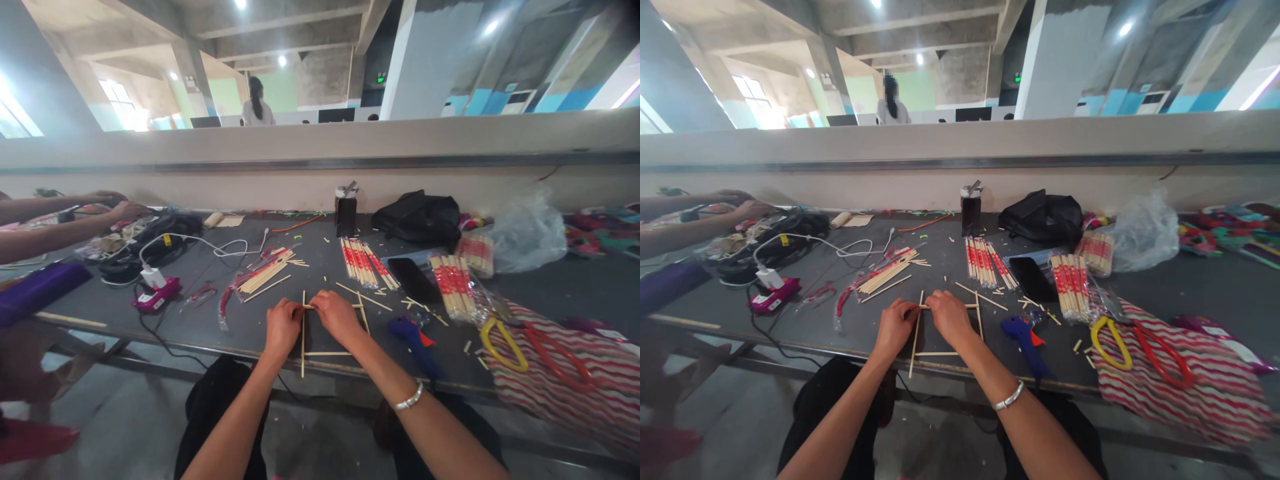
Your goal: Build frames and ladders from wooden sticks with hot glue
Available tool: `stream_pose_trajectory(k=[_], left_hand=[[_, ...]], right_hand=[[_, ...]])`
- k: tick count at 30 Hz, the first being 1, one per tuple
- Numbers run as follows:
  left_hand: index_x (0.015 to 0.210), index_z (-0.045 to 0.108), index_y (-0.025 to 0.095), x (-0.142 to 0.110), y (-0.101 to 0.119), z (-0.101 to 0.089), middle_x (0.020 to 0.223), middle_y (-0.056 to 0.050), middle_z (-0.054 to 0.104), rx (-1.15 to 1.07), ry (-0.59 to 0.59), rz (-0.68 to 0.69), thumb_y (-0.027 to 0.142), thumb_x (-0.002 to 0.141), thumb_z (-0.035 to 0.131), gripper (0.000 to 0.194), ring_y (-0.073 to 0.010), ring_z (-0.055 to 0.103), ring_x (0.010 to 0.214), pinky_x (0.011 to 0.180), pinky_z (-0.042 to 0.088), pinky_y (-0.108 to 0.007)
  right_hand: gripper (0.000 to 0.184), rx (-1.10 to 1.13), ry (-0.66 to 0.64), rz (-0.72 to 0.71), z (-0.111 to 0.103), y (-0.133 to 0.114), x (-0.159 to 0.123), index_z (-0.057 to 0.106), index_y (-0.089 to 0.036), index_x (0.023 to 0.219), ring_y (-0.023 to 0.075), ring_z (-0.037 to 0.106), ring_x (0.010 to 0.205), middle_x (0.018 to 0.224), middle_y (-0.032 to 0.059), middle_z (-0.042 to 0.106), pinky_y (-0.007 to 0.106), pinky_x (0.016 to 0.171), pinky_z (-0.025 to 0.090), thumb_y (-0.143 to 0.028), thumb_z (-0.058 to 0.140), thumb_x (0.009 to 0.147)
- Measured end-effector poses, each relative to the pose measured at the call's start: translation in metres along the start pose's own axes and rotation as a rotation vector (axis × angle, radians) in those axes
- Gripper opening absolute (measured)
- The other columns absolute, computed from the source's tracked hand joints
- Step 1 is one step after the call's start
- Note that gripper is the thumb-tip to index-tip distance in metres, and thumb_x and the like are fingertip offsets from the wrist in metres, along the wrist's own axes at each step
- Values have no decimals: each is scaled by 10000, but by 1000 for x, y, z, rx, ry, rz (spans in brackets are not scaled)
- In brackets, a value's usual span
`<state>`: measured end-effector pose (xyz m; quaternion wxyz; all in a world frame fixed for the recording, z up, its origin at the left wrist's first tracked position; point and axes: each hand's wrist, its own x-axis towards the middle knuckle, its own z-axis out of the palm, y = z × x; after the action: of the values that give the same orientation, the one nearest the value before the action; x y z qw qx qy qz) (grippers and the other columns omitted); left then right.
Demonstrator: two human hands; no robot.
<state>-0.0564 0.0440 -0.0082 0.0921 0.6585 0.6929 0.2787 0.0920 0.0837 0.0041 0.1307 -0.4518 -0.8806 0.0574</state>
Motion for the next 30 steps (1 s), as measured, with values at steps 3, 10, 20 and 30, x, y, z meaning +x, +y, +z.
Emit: stream_pose_trajectory(k=[3,10,20,30], left_hand=[[799,717,200,0,0,0,751,-22,613,-8,2,3,203,857,503,222,-150,576,732,676,353,-252],[813,718,204,0,-1,0,762,-25,618,4,1,-9,209,856,512,210,-151,574,741,679,348,-252],[777,701,178,0,-5,3,723,-18,605,-43,43,0,209,845,540,178,-130,560,683,659,366,-233],[816,687,179,1,-8,1,761,-19,627,-198,79,-9,228,845,530,167,-130,568,725,689,410,-234]], right_hand=[[267,3,1,-4,0,-1,0,664,-213,931,153,542,907,930,39,640,239,758,385,-133,410,918],[283,17,9,-9,2,0,1,677,-204,914,156,544,889,915,52,642,244,780,390,-125,405,917],[282,108,94,-5,-8,6,-6,668,-208,1057,149,576,943,985,54,656,231,797,422,-137,440,907],[212,181,261,269,-42,48,-35,676,-206,939,156,617,910,959,45,687,251,808,429,-189,474,879]])
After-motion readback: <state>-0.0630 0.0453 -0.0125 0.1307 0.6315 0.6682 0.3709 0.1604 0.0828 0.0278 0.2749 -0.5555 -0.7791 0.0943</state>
